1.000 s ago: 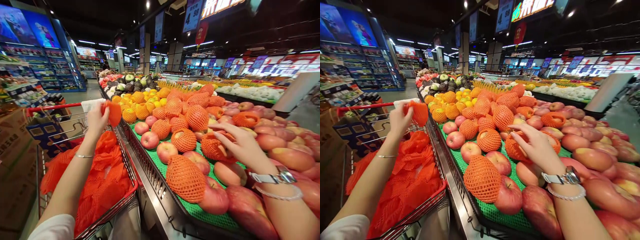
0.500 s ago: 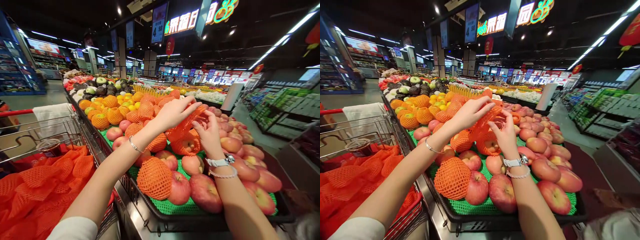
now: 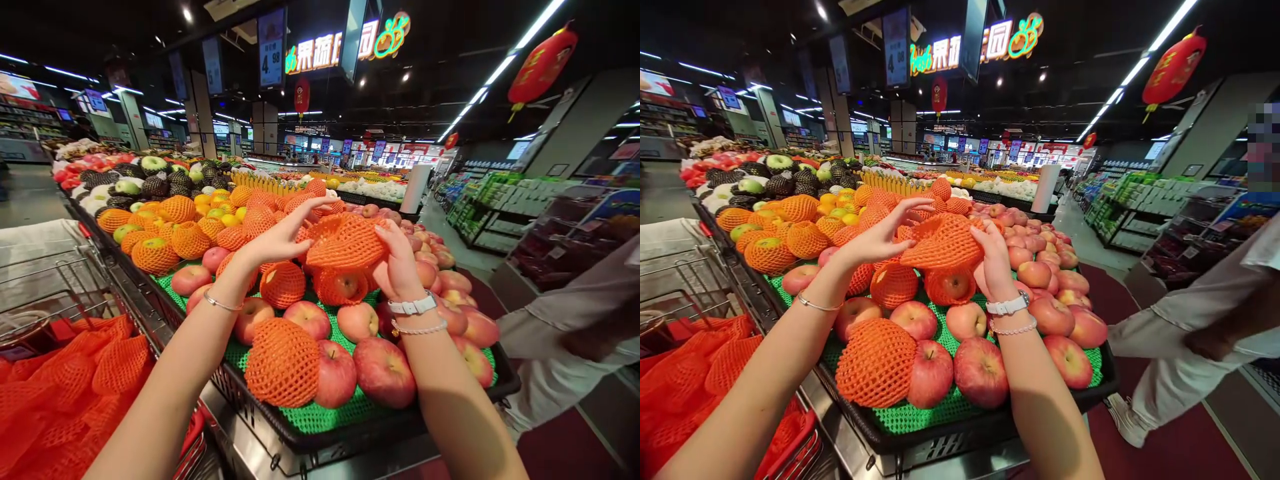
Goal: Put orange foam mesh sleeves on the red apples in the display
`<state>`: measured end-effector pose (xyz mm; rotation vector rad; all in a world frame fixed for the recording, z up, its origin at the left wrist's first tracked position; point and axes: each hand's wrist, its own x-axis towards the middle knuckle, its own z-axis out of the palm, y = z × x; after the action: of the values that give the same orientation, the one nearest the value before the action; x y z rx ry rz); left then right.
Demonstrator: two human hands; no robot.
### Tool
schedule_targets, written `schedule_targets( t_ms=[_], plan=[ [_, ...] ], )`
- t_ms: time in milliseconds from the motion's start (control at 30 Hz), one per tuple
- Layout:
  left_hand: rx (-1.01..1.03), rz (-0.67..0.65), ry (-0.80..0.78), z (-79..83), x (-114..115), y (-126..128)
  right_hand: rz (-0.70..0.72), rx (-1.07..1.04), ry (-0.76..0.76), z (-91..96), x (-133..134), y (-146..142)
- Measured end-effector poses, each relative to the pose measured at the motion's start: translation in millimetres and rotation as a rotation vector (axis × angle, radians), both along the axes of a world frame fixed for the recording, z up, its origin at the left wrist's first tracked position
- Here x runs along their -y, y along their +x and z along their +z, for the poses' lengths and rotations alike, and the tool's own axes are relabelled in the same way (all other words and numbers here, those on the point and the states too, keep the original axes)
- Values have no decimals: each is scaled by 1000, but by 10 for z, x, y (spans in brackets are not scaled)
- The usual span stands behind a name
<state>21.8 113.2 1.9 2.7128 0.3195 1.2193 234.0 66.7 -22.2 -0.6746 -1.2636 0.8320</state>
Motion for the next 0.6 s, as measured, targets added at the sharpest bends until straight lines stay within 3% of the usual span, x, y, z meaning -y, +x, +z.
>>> schedule_targets(
  t_ms=[267,400,600],
  plan=[
    [99,73,-20,-54,80,99,175,-57,-64,-32,21,56],
    [191,91,-79,-72,55,91,273,69,-85,-75,26,35],
    [310,357,-147,-148,-17,208,100,159,38,-178,-61,-75]
  ],
)
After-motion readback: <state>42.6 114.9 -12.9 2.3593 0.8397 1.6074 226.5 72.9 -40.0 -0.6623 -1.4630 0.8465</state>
